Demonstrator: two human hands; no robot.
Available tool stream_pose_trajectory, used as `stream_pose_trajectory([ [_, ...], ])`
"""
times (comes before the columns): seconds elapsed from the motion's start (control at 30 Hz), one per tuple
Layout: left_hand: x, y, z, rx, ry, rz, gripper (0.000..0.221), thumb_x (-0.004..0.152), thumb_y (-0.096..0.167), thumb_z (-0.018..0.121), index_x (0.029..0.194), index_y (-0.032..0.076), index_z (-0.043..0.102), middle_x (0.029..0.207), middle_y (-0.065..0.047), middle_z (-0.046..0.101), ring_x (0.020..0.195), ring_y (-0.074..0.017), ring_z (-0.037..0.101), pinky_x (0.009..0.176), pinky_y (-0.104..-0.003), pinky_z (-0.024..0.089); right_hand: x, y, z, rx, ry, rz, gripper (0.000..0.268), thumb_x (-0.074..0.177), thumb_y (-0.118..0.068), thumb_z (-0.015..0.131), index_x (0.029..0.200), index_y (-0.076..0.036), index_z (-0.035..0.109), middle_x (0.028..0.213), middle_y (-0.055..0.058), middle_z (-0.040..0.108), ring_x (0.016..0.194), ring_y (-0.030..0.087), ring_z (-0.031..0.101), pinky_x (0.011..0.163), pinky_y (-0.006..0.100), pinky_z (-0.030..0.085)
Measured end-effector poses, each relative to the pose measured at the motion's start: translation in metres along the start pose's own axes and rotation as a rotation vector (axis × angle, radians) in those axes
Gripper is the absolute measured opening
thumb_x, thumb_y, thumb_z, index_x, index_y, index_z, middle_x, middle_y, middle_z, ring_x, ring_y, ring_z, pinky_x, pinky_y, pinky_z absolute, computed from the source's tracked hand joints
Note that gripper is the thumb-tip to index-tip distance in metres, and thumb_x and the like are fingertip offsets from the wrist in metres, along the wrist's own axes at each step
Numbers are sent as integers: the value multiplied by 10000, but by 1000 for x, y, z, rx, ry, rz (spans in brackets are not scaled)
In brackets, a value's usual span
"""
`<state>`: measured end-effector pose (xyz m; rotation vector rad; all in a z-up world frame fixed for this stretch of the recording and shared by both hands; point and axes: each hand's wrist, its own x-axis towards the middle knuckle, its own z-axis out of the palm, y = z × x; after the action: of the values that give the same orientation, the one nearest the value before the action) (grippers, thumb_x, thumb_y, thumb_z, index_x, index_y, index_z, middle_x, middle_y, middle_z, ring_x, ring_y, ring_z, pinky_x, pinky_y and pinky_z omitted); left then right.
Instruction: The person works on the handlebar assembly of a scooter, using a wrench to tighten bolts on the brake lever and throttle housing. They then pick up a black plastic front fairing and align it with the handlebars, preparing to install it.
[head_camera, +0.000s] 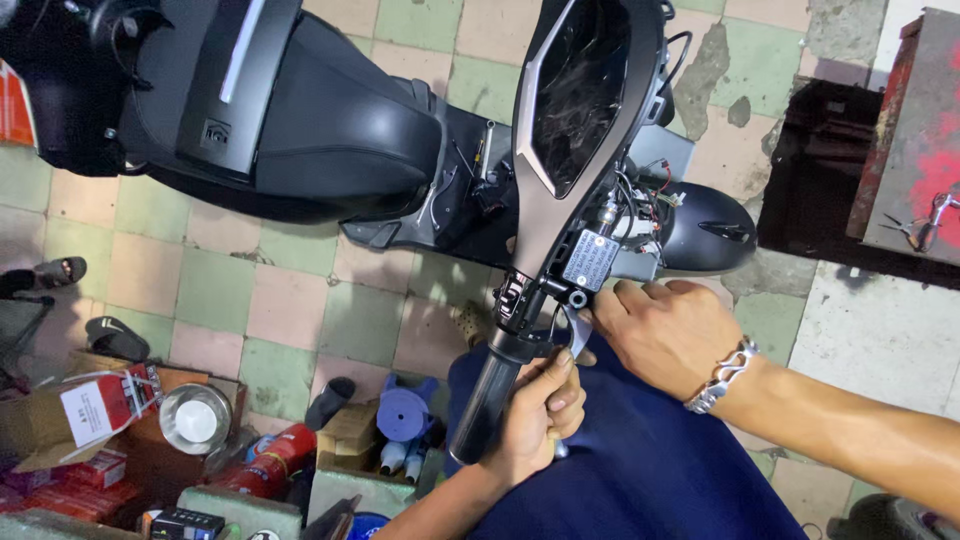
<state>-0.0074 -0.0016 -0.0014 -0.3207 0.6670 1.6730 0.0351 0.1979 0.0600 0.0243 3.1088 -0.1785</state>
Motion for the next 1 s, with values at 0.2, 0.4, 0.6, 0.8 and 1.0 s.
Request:
stream_pose_trajectory([
  [0.2,0,2,4,17,3,13,270,1080,253,528,1127,-8,580,621,38,360,445,-42,245,412,-223,197,1,11,-6,-77,1,-200,162,743,-198,604,874,-104,591,792,30,599,668,181,678,534,315,531],
  [0.4,1,0,-1,-4,-6,0,260,1083,259,539,1121,6,580,620,42,353,445,-40,243,411,-223,194,0,11,7,-105,-167,-134,116,808,-193,595,833,-81,584,702,44,586,560,186,658,498,340,529],
  [0.6,2,-1,-4,-17,11,-9,225,1069,260,539,933,82,556,613,35,357,438,-47,248,404,-225,200,-1,-4,14,-4,-127,49,190,865,-270,628,868,-80,614,646,85,641,426,259,642,404,381,513],
  [0.8,4,-3,-5,10,-4,23,363,1080,268,534,760,119,450,616,35,359,444,-54,256,402,-231,208,-1,-14,12,45,-153,220,307,926,-376,630,816,-91,602,675,85,650,495,286,661,457,403,519],
  [1.0,3,-2,2,32,9,49,271,1084,256,533,885,73,530,616,30,361,439,-54,258,397,-231,205,-3,5,4,-34,-33,-149,141,785,-175,624,866,-73,571,765,61,584,634,213,671,503,348,532],
])
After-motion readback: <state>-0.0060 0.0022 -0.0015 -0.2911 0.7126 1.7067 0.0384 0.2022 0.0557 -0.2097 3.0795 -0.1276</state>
